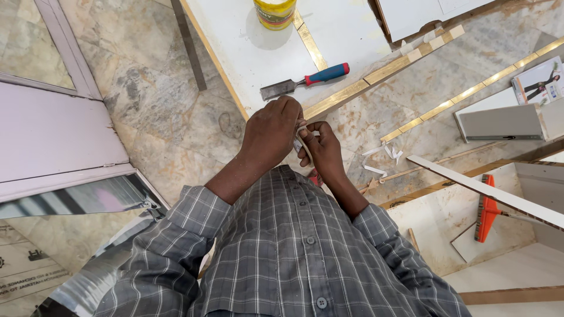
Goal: The person applies masking tape along the edges of a wooden strip placed on a white surface. They repeatedly pull tape from a roll, press it onto the wood, and smooth it down by hand. A yellow bucket, putty knife, and other tools remain on the surface nearby.
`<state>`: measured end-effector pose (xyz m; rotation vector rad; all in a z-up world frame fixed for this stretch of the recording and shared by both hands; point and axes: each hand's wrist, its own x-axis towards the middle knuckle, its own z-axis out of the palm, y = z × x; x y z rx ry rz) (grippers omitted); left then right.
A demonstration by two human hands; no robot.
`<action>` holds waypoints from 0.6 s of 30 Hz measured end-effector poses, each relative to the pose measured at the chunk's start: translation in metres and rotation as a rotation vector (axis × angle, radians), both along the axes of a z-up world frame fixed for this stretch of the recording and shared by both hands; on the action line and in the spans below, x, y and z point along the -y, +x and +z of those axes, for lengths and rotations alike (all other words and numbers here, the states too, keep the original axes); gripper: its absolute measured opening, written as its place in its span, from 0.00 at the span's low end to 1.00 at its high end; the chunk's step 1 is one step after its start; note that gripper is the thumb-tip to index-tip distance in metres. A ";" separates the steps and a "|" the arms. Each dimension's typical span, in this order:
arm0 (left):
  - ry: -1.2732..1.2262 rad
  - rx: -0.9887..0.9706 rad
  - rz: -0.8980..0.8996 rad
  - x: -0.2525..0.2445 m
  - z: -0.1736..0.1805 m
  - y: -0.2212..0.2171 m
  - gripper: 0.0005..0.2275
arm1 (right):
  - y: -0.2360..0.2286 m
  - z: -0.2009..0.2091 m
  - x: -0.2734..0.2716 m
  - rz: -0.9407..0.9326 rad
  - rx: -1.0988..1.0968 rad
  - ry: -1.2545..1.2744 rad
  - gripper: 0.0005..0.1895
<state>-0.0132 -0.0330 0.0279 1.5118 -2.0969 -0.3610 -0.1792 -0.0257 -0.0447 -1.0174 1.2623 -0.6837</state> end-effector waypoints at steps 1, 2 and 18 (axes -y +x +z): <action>0.002 0.004 0.000 0.000 0.003 0.000 0.08 | 0.001 0.004 -0.001 0.001 -0.016 0.009 0.18; 0.000 -0.006 -0.013 0.001 0.006 0.000 0.08 | 0.002 0.008 -0.001 -0.007 -0.051 0.052 0.19; 0.190 -0.149 0.033 0.017 0.005 -0.002 0.09 | -0.015 0.009 -0.017 0.031 -0.166 -0.085 0.20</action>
